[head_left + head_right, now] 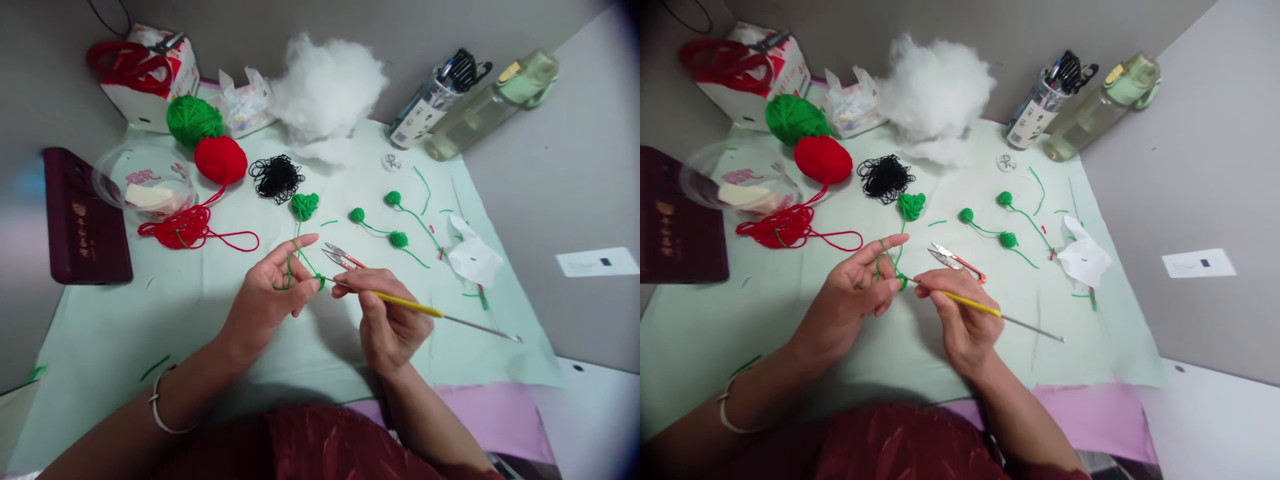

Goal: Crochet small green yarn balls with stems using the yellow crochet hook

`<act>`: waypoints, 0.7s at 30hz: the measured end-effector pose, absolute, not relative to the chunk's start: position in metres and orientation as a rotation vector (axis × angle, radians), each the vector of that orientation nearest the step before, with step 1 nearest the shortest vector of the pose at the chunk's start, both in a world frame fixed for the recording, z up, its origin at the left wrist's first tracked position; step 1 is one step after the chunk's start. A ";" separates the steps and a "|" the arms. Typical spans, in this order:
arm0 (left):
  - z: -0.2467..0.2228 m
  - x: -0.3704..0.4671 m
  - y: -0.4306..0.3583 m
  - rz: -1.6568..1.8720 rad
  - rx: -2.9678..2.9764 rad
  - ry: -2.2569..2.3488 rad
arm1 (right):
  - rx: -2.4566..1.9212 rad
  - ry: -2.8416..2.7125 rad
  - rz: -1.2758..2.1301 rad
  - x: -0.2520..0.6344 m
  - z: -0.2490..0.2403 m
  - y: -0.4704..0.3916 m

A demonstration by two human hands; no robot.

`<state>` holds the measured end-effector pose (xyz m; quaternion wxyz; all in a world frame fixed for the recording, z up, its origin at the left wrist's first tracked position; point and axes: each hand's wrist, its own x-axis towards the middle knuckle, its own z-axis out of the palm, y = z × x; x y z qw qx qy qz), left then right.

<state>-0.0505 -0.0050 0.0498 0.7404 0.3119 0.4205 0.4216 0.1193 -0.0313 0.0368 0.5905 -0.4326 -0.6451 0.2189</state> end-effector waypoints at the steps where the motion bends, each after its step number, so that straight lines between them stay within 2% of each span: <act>1: 0.050 -0.051 -0.005 0.935 0.727 0.949 | -1.021 -1.474 0.542 0.120 0.037 -0.032; 11: 0.041 -0.053 -0.004 0.889 0.820 0.905 | -0.993 -1.149 1.066 0.127 0.032 -0.024; 21: 0.045 -0.047 -0.003 0.879 0.656 0.885 | -0.949 -1.218 1.015 0.125 0.028 -0.025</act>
